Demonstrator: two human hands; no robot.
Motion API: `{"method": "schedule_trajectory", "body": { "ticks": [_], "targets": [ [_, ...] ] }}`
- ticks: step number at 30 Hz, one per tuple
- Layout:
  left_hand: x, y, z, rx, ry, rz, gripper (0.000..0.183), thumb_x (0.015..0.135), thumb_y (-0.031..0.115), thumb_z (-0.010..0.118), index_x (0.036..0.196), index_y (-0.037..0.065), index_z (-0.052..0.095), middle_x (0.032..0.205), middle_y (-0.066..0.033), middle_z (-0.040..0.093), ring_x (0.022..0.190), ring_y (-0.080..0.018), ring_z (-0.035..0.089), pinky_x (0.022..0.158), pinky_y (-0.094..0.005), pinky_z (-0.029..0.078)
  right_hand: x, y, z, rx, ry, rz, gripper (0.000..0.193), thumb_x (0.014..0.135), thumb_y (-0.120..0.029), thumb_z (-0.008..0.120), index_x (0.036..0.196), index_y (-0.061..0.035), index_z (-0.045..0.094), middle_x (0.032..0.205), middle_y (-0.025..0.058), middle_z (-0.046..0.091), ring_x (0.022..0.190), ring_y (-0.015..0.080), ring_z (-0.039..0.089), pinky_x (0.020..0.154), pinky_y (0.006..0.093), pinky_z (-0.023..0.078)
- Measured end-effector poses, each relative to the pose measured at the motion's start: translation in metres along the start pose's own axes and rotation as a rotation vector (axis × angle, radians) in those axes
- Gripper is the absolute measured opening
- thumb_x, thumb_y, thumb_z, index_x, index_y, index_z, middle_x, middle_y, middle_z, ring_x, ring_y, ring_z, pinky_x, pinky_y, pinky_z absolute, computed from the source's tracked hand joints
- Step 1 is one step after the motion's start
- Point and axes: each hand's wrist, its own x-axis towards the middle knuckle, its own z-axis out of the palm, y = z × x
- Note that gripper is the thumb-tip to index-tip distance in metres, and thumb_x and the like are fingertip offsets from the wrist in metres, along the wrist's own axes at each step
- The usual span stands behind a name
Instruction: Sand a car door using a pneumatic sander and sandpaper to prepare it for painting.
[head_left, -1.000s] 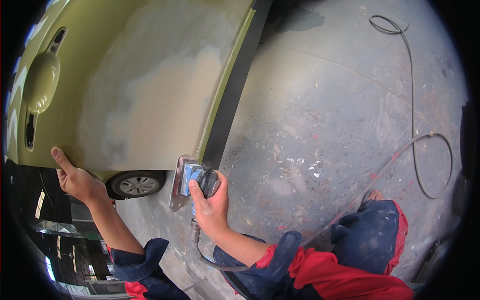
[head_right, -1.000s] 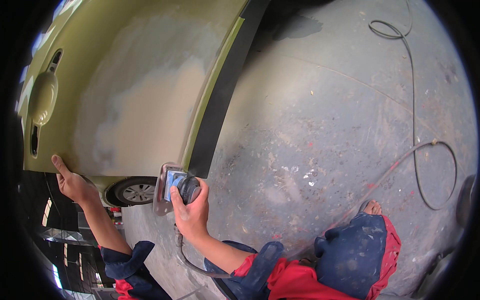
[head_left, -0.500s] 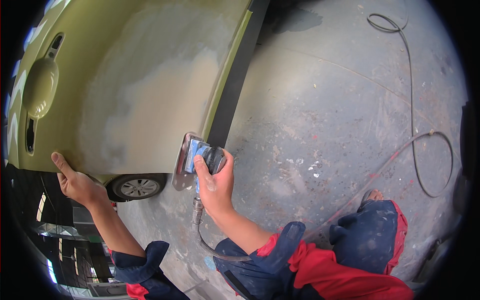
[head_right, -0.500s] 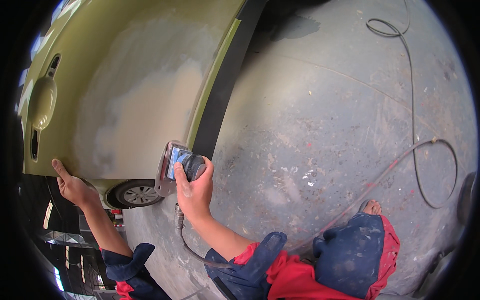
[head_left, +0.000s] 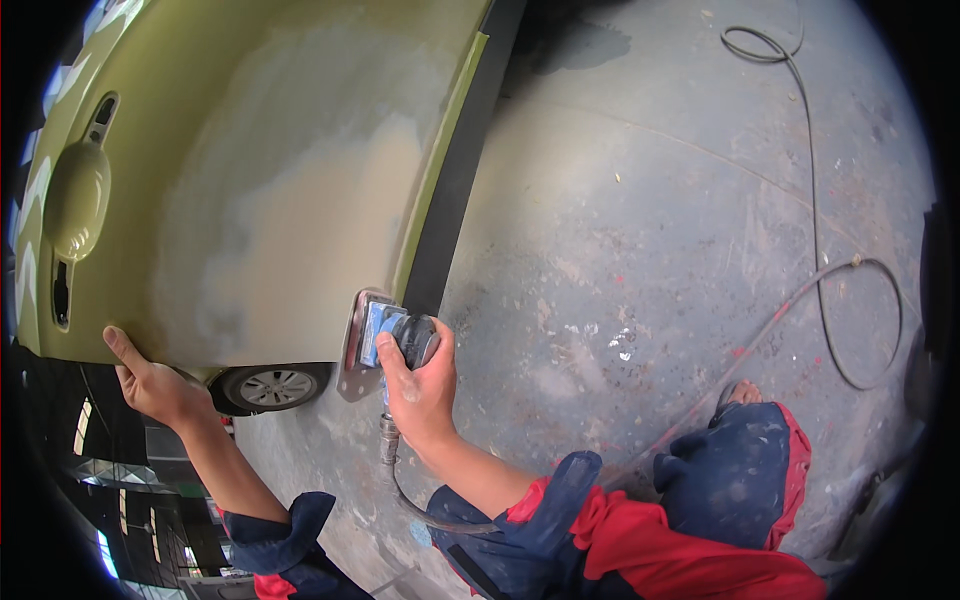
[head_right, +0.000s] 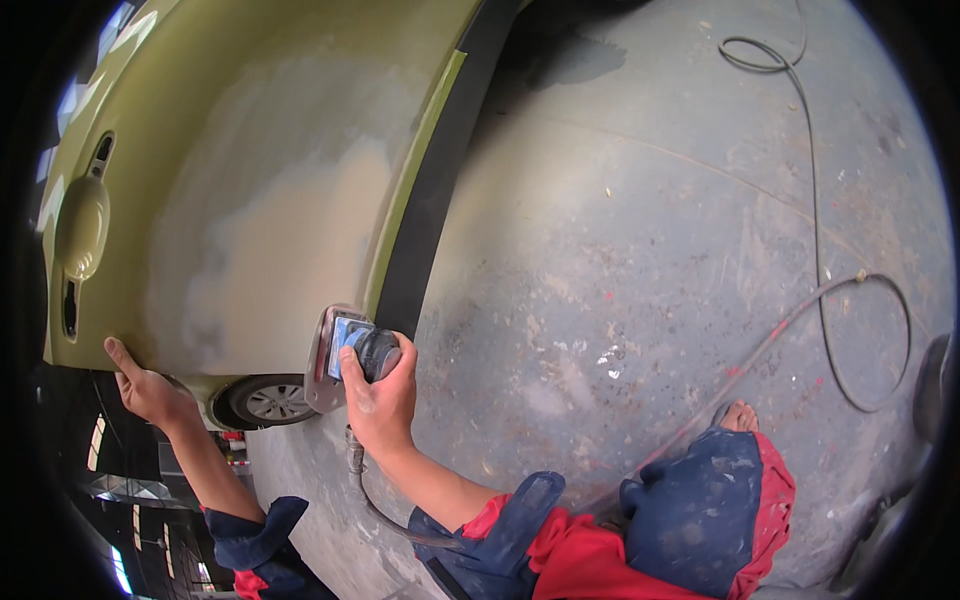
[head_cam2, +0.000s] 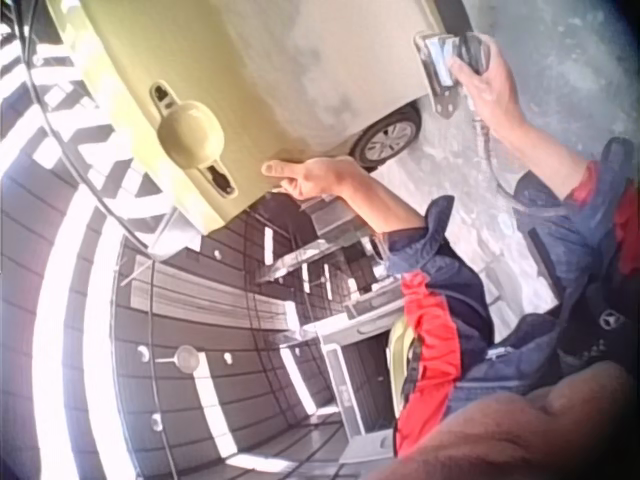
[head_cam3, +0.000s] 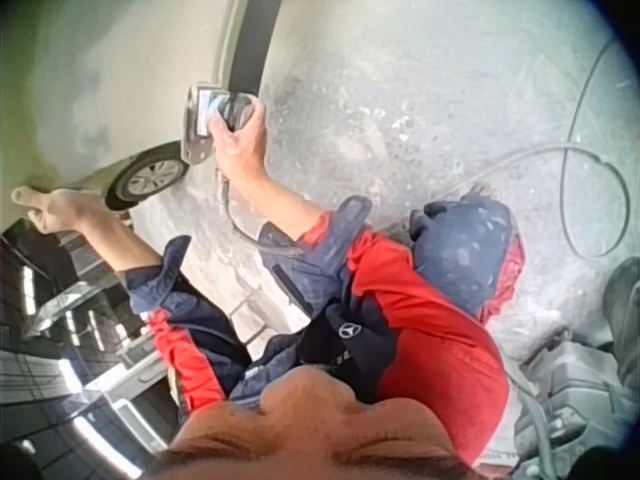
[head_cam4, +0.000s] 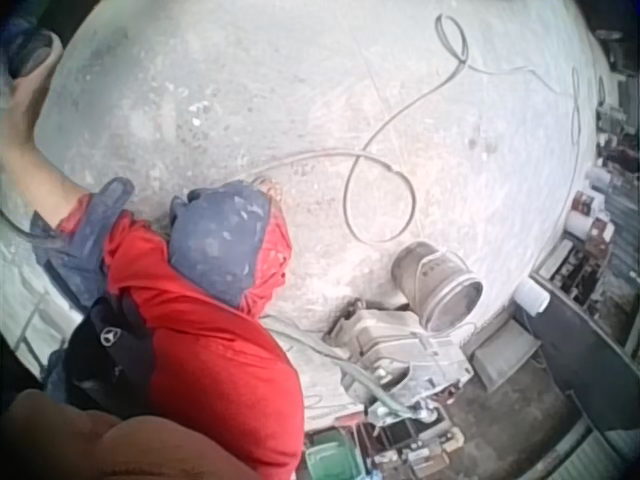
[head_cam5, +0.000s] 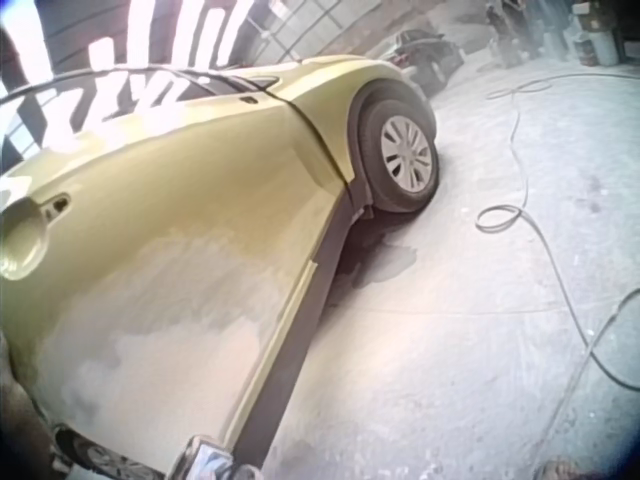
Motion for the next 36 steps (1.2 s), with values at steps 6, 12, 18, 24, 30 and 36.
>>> {"method": "schedule_trajectory", "body": {
  "ticks": [6,12,18,24,30,36],
  "targets": [
    [0.003,-0.004,-0.005,0.001,-0.012,-0.030,0.046,0.104,0.040,0.071,0.116,-0.004,0.069,0.116,-0.0123,0.074,0.099,-0.0210,0.072,0.089,-0.0346,0.060,0.059,-0.019,0.005,0.108,0.017,-0.060,0.066,0.097,-0.035,0.079,0.137,0.0056,0.045,0.115,0.0175,0.066,0.102,0.0236,0.066,0.092,0.0371,0.053],
    [-0.005,0.000,0.002,-0.014,-0.014,-0.015,0.045,0.104,0.039,0.071,0.118,-0.004,0.069,0.118,-0.0112,0.074,0.101,-0.0206,0.072,0.090,-0.0342,0.060,0.071,-0.029,0.003,0.135,0.010,-0.035,0.066,0.097,-0.035,0.078,0.137,0.0060,0.045,0.117,0.0167,0.064,0.103,0.0217,0.065,0.091,0.0365,0.053],
    [-0.003,0.001,0.003,-0.016,0.021,-0.044,0.044,0.104,0.038,0.071,0.121,-0.003,0.069,0.120,-0.0099,0.073,0.102,-0.0201,0.072,0.091,-0.0340,0.060,0.025,-0.011,0.000,-0.024,-0.002,-0.002,0.078,0.096,-0.040,0.078,0.145,0.0069,0.039,0.126,0.0260,0.062,0.115,0.0360,0.064,0.103,0.0443,0.049],
    [-0.006,0.005,0.004,-0.009,0.024,-0.034,0.043,0.105,0.038,0.070,0.120,-0.002,0.070,0.120,-0.0089,0.074,0.102,-0.0195,0.071,0.090,-0.0333,0.059,0.051,-0.025,-0.001,0.024,-0.023,-0.004,0.074,0.096,-0.038,0.077,0.143,0.0064,0.041,0.125,0.0228,0.063,0.111,0.0301,0.065,0.099,0.0411,0.051],
    [-0.004,0.000,0.001,0.014,0.037,-0.022,0.052,0.104,0.045,0.069,0.122,-0.004,0.071,0.119,-0.0096,0.074,0.102,-0.0202,0.071,0.091,-0.0336,0.060,0.117,-0.055,0.010,0.136,0.028,-0.057,0.065,0.096,-0.032,0.079,0.136,0.0063,0.046,0.119,0.0171,0.066,0.104,0.0236,0.066,0.093,0.0373,0.053],
    [-0.005,0.004,0.003,-0.001,0.042,-0.020,0.049,0.104,0.042,0.069,0.123,-0.003,0.070,0.121,-0.0090,0.074,0.103,-0.0197,0.071,0.091,-0.0333,0.059,0.118,-0.066,0.006,0.139,0.011,-0.022,0.065,0.096,-0.032,0.079,0.137,0.0061,0.046,0.120,0.0165,0.065,0.105,0.0237,0.065,0.095,0.0372,0.053]
  ]
}}
